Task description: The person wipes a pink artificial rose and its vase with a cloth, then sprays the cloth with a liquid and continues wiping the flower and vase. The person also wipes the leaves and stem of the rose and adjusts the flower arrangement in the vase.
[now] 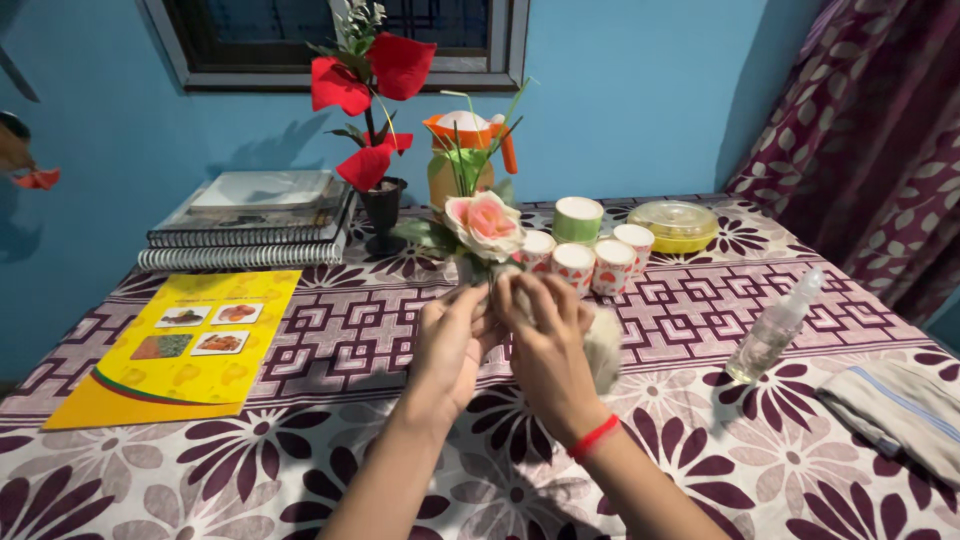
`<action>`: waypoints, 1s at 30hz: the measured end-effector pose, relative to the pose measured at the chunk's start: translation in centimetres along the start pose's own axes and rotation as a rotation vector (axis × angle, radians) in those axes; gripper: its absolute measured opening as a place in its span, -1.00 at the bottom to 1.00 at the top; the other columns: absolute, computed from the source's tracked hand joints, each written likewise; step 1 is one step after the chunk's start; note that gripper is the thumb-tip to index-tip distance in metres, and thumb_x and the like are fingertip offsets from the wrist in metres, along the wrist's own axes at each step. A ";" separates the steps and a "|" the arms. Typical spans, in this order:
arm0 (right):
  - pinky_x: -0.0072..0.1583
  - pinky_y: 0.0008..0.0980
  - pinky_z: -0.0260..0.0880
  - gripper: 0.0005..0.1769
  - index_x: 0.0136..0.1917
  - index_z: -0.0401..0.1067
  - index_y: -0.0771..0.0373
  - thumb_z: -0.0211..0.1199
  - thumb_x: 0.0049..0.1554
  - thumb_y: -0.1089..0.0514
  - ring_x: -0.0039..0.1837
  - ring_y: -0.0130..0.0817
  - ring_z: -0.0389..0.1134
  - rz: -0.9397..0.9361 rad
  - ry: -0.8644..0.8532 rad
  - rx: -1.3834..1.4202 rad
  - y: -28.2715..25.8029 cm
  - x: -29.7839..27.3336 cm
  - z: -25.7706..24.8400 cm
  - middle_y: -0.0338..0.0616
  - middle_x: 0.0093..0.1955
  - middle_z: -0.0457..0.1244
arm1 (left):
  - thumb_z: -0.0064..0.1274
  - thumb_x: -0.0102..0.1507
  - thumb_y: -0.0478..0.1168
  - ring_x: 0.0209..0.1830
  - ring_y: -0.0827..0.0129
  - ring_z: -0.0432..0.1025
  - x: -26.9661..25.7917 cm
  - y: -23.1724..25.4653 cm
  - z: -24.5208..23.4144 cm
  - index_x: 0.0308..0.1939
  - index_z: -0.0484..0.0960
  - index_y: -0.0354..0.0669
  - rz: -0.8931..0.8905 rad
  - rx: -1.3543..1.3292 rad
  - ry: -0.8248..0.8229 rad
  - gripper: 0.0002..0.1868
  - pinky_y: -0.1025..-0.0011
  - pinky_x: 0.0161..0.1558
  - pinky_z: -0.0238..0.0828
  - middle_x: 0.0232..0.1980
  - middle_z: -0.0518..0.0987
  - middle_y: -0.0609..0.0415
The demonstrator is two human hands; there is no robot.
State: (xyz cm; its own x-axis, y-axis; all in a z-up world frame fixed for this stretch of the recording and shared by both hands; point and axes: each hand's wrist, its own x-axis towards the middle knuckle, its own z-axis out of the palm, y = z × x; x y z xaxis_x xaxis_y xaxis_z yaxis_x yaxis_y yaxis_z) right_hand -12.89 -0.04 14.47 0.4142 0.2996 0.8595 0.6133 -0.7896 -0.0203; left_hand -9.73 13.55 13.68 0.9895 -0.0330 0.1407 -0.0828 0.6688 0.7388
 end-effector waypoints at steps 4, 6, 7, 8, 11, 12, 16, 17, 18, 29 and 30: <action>0.28 0.02 0.17 -0.19 0.37 0.41 0.13 0.24 -0.20 0.39 0.46 0.04 0.17 0.029 -0.109 0.087 -0.1 -0.7 0.3 -0.06 0.44 0.17 | 0.00 0.35 -0.23 -0.15 0.30 0.62 0.0 0.8 -1.0 -0.05 0.63 -0.29 -0.074 -0.008 0.066 -0.79 0.30 -0.08 0.64 -0.10 0.69 -0.03; 0.28 0.05 0.21 -0.16 0.45 0.37 0.12 0.24 -0.13 0.41 0.46 0.04 0.21 0.021 -0.095 0.143 -0.1 -1.1 0.3 0.00 0.45 0.16 | 0.03 0.34 -0.24 -0.12 0.34 0.61 0.2 0.7 -1.1 -0.01 0.63 -0.26 -0.034 0.055 0.049 -0.80 0.29 -0.06 0.63 -0.05 0.68 0.04; 0.27 0.00 0.27 -0.19 0.45 0.36 0.08 0.23 -0.08 0.41 0.43 0.06 0.24 0.036 -0.091 0.210 -0.1 -1.1 0.3 0.07 0.49 0.13 | 0.02 0.35 -0.22 -0.14 0.32 0.60 0.5 0.6 -1.0 0.00 0.62 -0.24 -0.041 0.089 0.065 -0.79 0.25 -0.09 0.62 -0.07 0.66 0.05; 0.25 -0.04 0.33 -0.22 0.46 0.35 0.05 0.22 -0.03 0.41 0.40 0.07 0.27 0.050 -0.088 0.277 -0.1 -1.1 0.3 0.13 0.52 0.11 | 0.01 0.35 -0.19 -0.16 0.31 0.59 0.8 0.5 -0.8 0.01 0.60 -0.21 -0.049 0.122 0.080 -0.78 0.22 -0.13 0.62 -0.09 0.63 0.07; 0.24 -0.07 0.40 -0.24 0.47 0.33 0.04 0.21 0.01 0.41 0.38 0.20 0.27 0.043 -0.055 0.342 0.0 -0.8 0.2 0.32 0.55 0.05 | -0.03 0.36 -0.16 -0.22 0.29 0.57 1.4 0.6 -0.5 0.03 0.61 -0.20 -0.062 0.178 0.073 -0.74 0.24 -0.20 0.57 -0.11 0.64 0.05; 0.24 -0.06 0.41 -0.23 0.48 0.32 0.05 0.21 0.00 0.41 0.38 0.25 0.26 0.031 -0.041 0.342 0.2 -0.6 0.1 0.38 0.54 0.03 | -0.05 0.36 -0.16 -0.23 0.29 0.57 1.6 0.7 -0.3 0.04 0.63 -0.20 -0.064 0.190 0.062 -0.73 0.27 -0.21 0.55 -0.11 0.65 0.04; 0.28 -0.04 0.37 -0.23 0.51 0.30 0.05 0.24 0.04 0.38 0.36 0.22 0.27 0.040 -0.062 0.299 0.7 -0.6 -0.1 0.30 0.45 0.11 | -0.08 0.37 -0.16 -0.22 0.32 0.60 1.6 0.8 0.1 0.06 0.60 -0.14 -0.081 0.205 0.107 -0.74 0.31 -0.16 0.57 -0.09 0.67 0.03; 0.28 -0.03 0.37 -0.24 0.51 0.31 0.03 0.26 0.05 0.37 0.34 0.20 0.28 0.054 -0.054 0.273 0.8 -0.7 0.1 0.27 0.43 0.14 | -0.07 0.38 -0.16 -0.22 0.33 0.59 1.6 0.7 0.2 0.06 0.61 -0.19 -0.054 0.229 0.082 -0.73 0.32 -0.15 0.56 -0.09 0.68 0.01; 0.28 -0.03 0.37 -0.26 0.50 0.32 0.01 0.27 0.07 0.36 0.32 0.19 0.29 0.068 -0.047 0.248 0.8 -0.8 0.3 0.25 0.40 0.16 | -0.07 0.39 -0.17 -0.22 0.34 0.59 1.7 0.7 0.1 0.06 0.63 -0.23 -0.028 0.253 0.057 -0.72 0.34 -0.14 0.55 -0.09 0.68 -0.01; 0.28 -0.07 0.38 -0.26 0.53 0.29 0.06 0.22 0.09 0.37 0.29 0.10 0.31 0.133 0.138 0.196 2.6 -1.9 0.0 0.16 0.38 0.20 | -0.06 0.36 -0.30 -0.35 0.46 0.50 1.8 0.9 -1.6 -0.09 0.68 -0.31 0.054 0.264 0.103 -0.79 0.44 -0.31 0.42 -0.23 0.65 0.07; 0.30 -0.06 0.37 -0.27 0.54 0.27 0.08 0.22 0.11 0.37 0.31 0.08 0.31 0.103 0.192 0.197 2.3 -2.0 0.0 0.15 0.40 0.19 | -0.06 0.36 -0.30 -0.35 0.47 0.49 1.7 0.8 -1.5 -0.09 0.69 -0.29 0.044 0.265 0.108 -0.79 0.46 -0.30 0.40 -0.22 0.66 0.08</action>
State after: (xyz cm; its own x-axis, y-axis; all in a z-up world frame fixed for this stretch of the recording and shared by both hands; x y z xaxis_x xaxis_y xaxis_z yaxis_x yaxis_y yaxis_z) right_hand -12.27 -2.48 12.72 0.3579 0.1012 0.9283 0.7012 -0.6856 -0.1956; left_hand -7.92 15.12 13.50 0.9899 0.0810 0.1160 -0.1402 0.4498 0.8821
